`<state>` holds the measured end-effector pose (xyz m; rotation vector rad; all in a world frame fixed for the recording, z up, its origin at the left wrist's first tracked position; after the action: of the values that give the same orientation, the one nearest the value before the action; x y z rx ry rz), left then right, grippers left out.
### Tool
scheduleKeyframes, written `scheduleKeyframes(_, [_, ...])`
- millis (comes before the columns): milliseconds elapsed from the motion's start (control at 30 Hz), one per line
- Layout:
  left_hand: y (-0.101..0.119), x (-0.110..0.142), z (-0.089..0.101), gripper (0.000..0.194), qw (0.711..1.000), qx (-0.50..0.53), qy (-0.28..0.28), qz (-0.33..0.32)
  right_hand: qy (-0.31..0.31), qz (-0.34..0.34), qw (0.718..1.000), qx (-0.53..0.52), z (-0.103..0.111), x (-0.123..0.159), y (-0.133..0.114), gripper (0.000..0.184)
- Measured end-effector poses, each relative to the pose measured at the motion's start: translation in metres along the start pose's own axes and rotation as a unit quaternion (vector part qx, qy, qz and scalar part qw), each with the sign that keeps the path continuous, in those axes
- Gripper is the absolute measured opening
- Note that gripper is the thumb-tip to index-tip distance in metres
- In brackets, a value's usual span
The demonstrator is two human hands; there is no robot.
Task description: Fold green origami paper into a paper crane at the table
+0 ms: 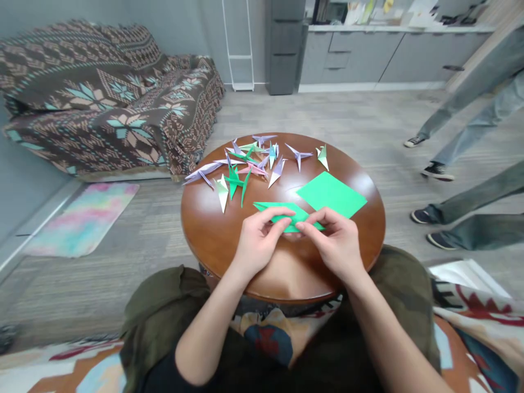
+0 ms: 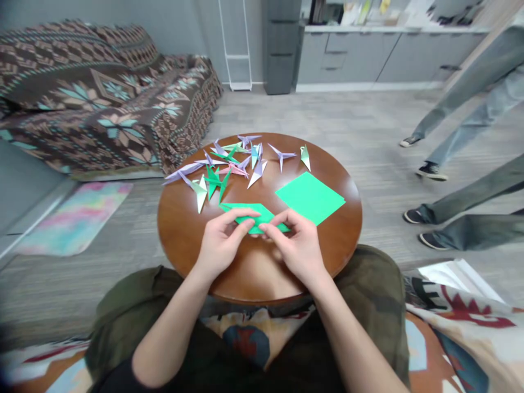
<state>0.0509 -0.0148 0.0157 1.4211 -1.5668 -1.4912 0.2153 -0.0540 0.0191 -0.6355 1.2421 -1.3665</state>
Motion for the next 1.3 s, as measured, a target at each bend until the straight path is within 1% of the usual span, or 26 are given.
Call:
scheduleKeyframes(100, [0.002,-0.002,0.003,0.015,1.0,0.01,0.027,-0.006,-0.003,0.022,1.0,0.013,0.004,-0.002,0.0,0.022])
scheduleKeyframes(300, [-0.003,-0.002,0.007,0.029,0.997,0.054,0.062,0.001,0.011,0.034,0.999,0.032,0.009,-0.002,0.002,0.019])
scheduleKeyframes(433, [-0.004,-0.002,0.009,0.027,0.995,0.058,0.083,-0.008,0.013,0.044,0.999,0.027,0.005,0.0,-0.001,0.02])
scheduleKeyframes(633, [-0.006,-0.001,0.011,0.024,0.991,0.071,0.115,-0.018,0.036,0.056,0.998,0.019,0.002,0.002,-0.003,0.022])
scheduleKeyframes(800, [-0.006,0.001,0.012,0.024,0.99,0.063,0.126,-0.025,0.031,0.051,0.998,0.014,0.0,0.003,-0.003,0.025])
scheduleKeyframes(900, [-0.005,0.002,0.012,0.024,0.99,0.048,0.13,-0.036,0.021,0.033,0.999,0.003,-0.002,0.003,-0.001,0.026])
scheduleKeyframes(1000, [-0.005,0.001,0.012,0.023,0.99,0.033,0.128,-0.049,0.012,-0.011,0.999,-0.05,-0.005,0.001,0.004,0.027])
scheduleKeyframes(1100, [-0.005,0.001,0.013,0.022,0.99,0.019,0.124,-0.059,0.002,-0.042,0.993,-0.106,-0.008,0.0,0.008,0.036])
scheduleKeyframes(1200, [-0.006,0.001,0.013,0.021,0.991,0.014,0.121,-0.062,0.002,-0.031,0.994,-0.101,-0.008,0.0,0.007,0.028])
scheduleKeyframes(1300, [-0.006,0.001,0.013,0.023,0.99,0.041,0.119,-0.062,0.012,-0.01,0.997,-0.076,-0.006,0.002,0.003,0.02])
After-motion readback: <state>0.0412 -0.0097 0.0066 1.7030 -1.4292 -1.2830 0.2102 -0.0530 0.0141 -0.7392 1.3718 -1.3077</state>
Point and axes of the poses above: each hand's wrist, its own x-axis away from the middle knuckle, its own z-axis out of the back of the hand, y = z × x, the point moved 6 cm from there along -x, towards the middle knuckle, and after that the axes turned 15 degrees about x, right-handed, at the moved point
